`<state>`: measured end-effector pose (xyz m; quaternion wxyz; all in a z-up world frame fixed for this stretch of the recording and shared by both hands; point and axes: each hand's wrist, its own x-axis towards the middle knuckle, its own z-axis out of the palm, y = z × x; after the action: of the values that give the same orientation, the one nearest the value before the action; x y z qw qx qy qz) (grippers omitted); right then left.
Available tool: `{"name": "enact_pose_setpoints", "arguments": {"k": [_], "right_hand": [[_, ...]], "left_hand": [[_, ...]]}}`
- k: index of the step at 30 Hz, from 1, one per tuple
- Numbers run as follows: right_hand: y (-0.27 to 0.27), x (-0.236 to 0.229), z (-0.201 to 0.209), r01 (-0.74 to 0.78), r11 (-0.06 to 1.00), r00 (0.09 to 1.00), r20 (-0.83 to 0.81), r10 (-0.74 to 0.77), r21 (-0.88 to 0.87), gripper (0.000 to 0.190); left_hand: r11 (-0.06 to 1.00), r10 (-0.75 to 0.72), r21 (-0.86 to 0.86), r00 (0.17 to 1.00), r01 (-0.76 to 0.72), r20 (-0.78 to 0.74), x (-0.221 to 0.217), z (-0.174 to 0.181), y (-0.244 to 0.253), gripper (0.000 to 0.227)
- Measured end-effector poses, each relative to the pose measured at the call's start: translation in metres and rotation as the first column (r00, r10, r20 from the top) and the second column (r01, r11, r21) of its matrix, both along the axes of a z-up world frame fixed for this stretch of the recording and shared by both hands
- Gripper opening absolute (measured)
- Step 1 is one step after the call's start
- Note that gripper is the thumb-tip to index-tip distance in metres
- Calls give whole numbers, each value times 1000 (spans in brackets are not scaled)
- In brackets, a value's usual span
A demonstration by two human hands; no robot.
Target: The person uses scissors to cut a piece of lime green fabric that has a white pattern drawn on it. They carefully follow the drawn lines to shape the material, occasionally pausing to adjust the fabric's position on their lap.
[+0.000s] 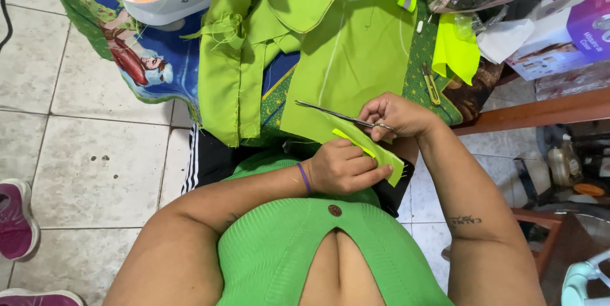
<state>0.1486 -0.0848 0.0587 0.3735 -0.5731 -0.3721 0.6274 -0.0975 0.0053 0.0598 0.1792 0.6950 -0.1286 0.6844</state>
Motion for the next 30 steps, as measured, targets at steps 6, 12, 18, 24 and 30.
{"name": "enact_pose_setpoints", "arguments": {"k": [6,12,18,24,30], "right_hand": [[10,2,-8,-14,1000,999,-33,13,-2,63],[30,-10,-8,-33,999,999,-19,33,9,66],[37,-19,4,-55,998,998,29,55,14,64],[38,-21,9,-59,998,993,102,59,-6,45],[25,-31,11,-14,1000,993,115,15,-14,38]], "left_hand": [[1000,-13,-3,1000,13,3,-3,2,-2,13],[1000,-26,-1,1000,26,3,-8,9,-1,11],[1000,-20,1,1000,20,5,-12,11,0,10],[999,-35,-1,999,35,-3,-14,15,0,13],[998,-66,20,997,67,-27,-19,23,12,16]]}}
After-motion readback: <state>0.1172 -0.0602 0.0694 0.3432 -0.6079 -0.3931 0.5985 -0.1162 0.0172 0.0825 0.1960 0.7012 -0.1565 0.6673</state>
